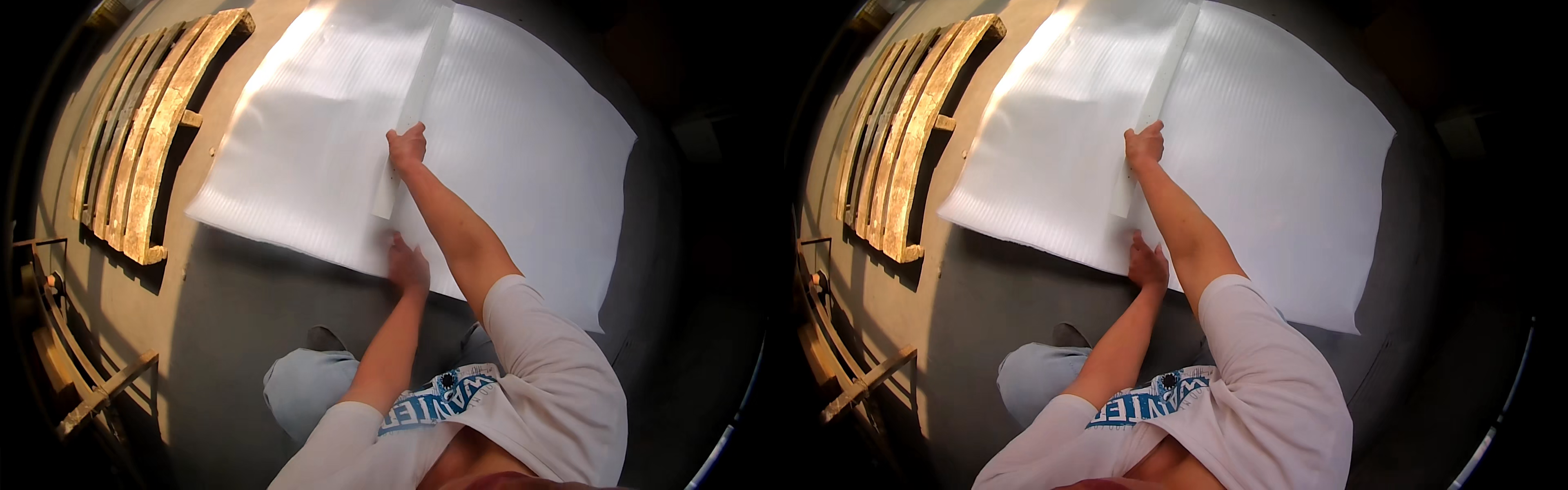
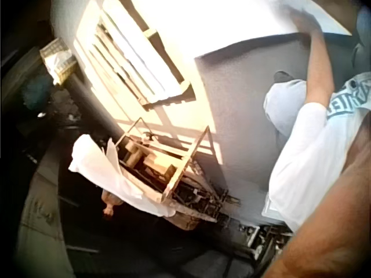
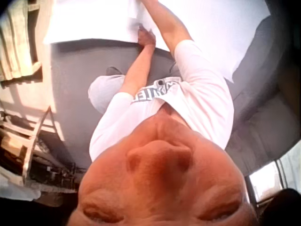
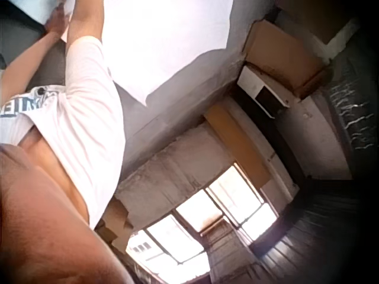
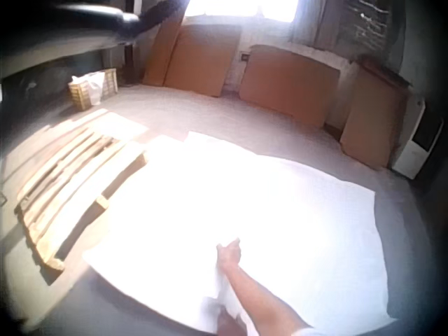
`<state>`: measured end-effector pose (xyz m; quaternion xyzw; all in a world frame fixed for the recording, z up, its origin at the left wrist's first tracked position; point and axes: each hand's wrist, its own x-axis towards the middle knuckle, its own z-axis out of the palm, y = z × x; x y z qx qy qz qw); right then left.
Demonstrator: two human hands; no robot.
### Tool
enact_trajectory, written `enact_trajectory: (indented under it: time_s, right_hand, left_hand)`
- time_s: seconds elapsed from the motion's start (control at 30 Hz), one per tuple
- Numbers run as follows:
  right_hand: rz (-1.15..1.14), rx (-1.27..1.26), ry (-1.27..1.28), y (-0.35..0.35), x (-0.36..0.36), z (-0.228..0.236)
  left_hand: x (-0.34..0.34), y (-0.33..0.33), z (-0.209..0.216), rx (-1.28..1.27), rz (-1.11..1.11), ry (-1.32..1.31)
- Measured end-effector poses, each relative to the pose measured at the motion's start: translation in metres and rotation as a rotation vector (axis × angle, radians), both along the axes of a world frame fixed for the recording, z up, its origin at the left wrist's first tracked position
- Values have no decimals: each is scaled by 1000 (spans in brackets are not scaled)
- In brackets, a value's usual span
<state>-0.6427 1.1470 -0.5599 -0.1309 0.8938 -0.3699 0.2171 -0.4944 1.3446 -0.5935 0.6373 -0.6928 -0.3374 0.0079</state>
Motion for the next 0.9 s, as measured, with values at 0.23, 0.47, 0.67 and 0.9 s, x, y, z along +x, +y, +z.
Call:
enact_trajectory:
  time_s: [0.23, 0.47, 0.67, 0.9]
  right_hand:
    - [207, 6, -347, -5, -54, -41]
    - [749, 346, 438, 5, 17, -2]
    - [1218, 208, -491, -6, 147, 40]
    - [415, 121, 110, 31, 89, -7]
  left_hand:
    - [-5, 6, 3, -24, -31, 15]
    - [1, 2, -4, -24, 1, -38]
    - [10, 24, -75, 246, 99, 183]
    - [-10, 20, 5, 427, 392, 528]
